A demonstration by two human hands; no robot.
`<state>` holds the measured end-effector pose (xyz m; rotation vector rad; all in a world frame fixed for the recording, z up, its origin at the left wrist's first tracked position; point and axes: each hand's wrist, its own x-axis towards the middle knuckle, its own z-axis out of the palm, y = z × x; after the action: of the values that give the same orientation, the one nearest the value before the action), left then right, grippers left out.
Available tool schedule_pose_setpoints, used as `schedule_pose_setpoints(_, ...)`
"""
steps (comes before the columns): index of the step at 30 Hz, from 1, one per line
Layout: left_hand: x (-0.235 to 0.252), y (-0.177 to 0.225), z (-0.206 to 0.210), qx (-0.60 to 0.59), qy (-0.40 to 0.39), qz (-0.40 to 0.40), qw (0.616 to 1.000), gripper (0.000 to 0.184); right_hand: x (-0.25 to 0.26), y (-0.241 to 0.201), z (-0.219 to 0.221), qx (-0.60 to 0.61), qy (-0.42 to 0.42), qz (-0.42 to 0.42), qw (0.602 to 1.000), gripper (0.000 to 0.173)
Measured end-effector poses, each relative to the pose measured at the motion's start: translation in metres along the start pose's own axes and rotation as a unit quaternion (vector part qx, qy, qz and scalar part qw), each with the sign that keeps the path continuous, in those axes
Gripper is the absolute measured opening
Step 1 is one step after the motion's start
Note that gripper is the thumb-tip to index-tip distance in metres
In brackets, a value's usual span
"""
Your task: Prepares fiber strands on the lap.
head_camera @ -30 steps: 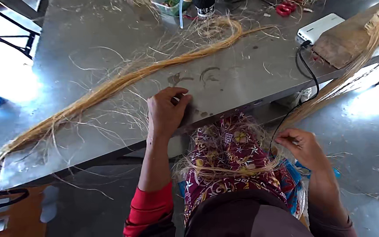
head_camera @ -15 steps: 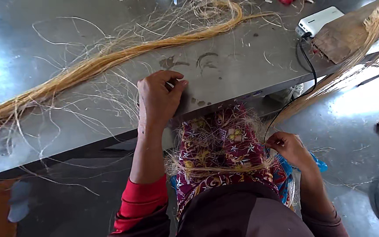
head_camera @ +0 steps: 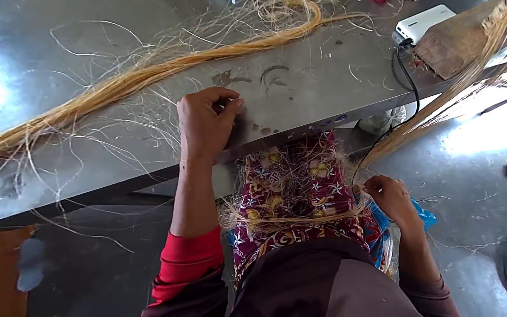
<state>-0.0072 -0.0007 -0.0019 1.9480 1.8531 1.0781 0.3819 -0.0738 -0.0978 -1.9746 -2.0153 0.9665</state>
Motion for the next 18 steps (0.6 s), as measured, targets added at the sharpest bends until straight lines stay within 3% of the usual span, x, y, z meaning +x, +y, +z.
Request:
schedule_pose_setpoints(8,0.001,-0.002,0.0,-0.028,0.029,-0.03,0.999,0.027,-0.002,0.014,0.004,0.011,0.01,-0.004,1.0,0.023)
schedule_pose_setpoints(10,-0.002,-0.008,0.001,-0.024,0.097,0.023,0.995,0.029,-0.002,0.017,0.003,0.012,0.011,0.001,1.0,0.023)
schedule_pose_setpoints(12,-0.012,-0.005,0.002,0.006,0.193,0.143,0.971,0.028,-0.004,0.02,0.0,0.01,0.02,0.003,1.0,0.023)
schedule_pose_setpoints(14,-0.034,0.018,0.006,0.022,0.226,0.221,0.949,0.022,-0.004,0.023,-0.001,0.014,0.041,-0.005,0.999,0.022)
schedule_pose_setpoints(16,-0.067,0.047,0.019,0.0,0.178,0.222,0.959,0.017,-0.007,0.025,0.003,0.016,0.057,-0.011,0.998,0.02)
schedule_pose_setpoints(18,-0.095,0.062,0.037,-0.043,0.079,0.177,0.98,0.014,-0.008,0.023,0.005,0.018,0.069,-0.018,0.997,0.02)
